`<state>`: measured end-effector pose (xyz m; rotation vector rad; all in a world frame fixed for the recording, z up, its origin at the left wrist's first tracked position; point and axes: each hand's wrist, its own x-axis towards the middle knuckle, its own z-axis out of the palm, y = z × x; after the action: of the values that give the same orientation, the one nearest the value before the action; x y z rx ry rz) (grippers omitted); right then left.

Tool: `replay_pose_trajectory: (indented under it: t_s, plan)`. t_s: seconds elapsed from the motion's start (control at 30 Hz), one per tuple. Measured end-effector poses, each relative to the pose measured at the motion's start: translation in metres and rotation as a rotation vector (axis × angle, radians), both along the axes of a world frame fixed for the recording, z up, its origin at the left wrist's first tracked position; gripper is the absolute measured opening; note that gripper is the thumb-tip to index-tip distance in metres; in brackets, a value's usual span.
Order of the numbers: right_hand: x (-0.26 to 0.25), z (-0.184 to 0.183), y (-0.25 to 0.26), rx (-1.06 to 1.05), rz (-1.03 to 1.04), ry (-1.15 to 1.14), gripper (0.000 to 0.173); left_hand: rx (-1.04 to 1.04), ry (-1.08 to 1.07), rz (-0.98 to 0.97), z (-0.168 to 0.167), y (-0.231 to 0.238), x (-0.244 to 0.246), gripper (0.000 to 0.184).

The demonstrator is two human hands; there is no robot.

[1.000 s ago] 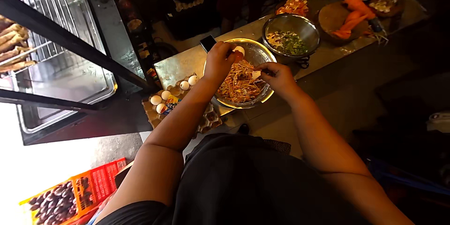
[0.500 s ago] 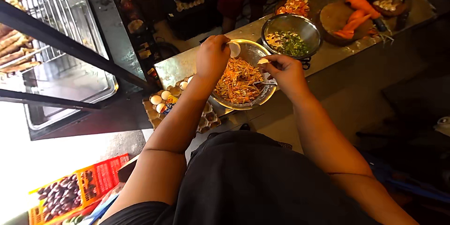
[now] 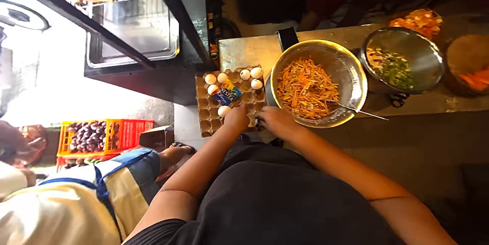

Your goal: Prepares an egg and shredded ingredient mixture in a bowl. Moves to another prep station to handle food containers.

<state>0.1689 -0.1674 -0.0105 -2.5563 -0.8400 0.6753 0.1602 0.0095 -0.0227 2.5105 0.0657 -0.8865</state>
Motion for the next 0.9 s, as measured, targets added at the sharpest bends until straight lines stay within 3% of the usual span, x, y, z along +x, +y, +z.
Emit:
replay_pose_trajectory:
  t_s: [0.17, 0.3, 0.37, 0.43, 0.53, 0.63, 0.77, 0.9]
  plan:
    - [-0.002, 0.004, 0.025, -0.218, 0.100, 0.050, 0.031, -0.173, -0.036, 0.060, -0.018, 0.013, -0.010, 0.031]
    - [0.000, 0.010, 0.031, -0.259, 0.128, 0.036, 0.041, -0.221, -0.059, 0.080, -0.016, 0.030, -0.012, 0.031]
    - [0.002, 0.008, 0.031, -0.215, 0.109, -0.007, 0.032, -0.249, -0.097, 0.107, -0.013, 0.038, -0.012, 0.030]
    - [0.006, 0.004, 0.030, -0.127, 0.067, -0.026, 0.011, -0.263, -0.179, 0.129, -0.011, 0.044, -0.012, 0.027]
    - [0.018, 0.006, 0.028, -0.069, 0.078, 0.011, 0.011, -0.282, -0.272, 0.170, -0.009, 0.050, -0.009, 0.025]
    - [0.047, 0.013, 0.020, -0.055, 0.100, -0.060, 0.023, -0.286, -0.354, 0.186, -0.012, 0.055, -0.004, 0.027]
    - [0.108, 0.029, 0.016, -0.106, 0.024, -0.220, 0.021, -0.248, -0.434, 0.151, -0.010, 0.054, 0.009, 0.026]
    - [0.150, 0.026, 0.018, -0.235, 0.020, -0.241, 0.021, -0.287, -0.423, 0.113, -0.016, 0.030, 0.038, 0.039]
